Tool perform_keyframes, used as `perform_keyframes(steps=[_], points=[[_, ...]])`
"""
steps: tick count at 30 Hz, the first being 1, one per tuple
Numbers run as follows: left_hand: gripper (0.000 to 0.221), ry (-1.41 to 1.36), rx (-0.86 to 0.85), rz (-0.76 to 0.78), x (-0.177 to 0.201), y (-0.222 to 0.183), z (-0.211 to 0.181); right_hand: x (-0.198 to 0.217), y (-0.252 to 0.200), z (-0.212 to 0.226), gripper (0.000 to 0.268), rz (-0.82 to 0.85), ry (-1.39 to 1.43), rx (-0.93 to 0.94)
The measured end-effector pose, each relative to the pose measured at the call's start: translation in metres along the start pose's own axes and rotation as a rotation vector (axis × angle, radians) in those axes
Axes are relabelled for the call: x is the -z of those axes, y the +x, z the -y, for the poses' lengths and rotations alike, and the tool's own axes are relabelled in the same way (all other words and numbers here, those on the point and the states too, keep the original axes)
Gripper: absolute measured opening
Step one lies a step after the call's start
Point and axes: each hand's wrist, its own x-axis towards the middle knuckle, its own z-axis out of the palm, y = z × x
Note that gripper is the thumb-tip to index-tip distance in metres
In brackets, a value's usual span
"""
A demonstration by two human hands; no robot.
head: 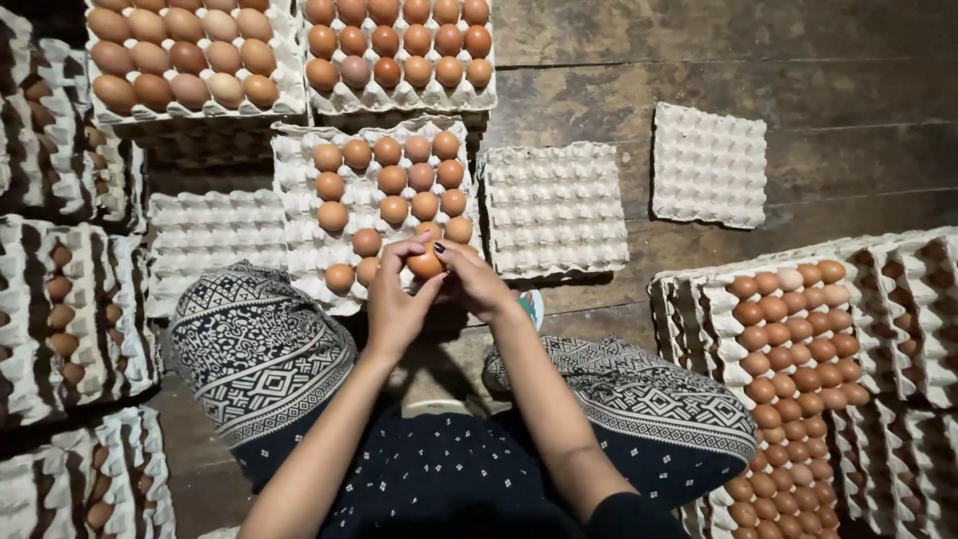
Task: Sorting and placing eggs into cardboard egg trays on a wooden floor.
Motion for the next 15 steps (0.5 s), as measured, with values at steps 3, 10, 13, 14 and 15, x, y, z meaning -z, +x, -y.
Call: perform_keyframes(steps=[3, 10, 13, 14, 15], points=[[0.05, 0.224, -0.198, 0.033, -0.003, 0.003, 0.017, 0.027, 0.008, 0.013, 0.038, 0.053, -0.076, 0.088], [0.049, 0.987, -0.411, 0.023, -0.014, 0.003, 0.09, 0.145, 0.035, 0.05, 0.045, -0.251, 0.228, 0.33], [0.039, 1.197, -0.496, 0.012, -0.027, -0.005, 0.105, 0.201, 0.042, 0.032, 0.043, -0.4, 0.276, 0.36], [0.031, 1.278, -0.541, -0.033, -0.032, -0.009, 0.108, 0.22, 0.045, 0.023, 0.038, -0.475, 0.294, 0.372], [0.031, 1.274, -0.542, -0.022, -0.033, -0.009, 0.109, 0.245, 0.053, 0.004, 0.038, -0.486, 0.296, 0.372]])
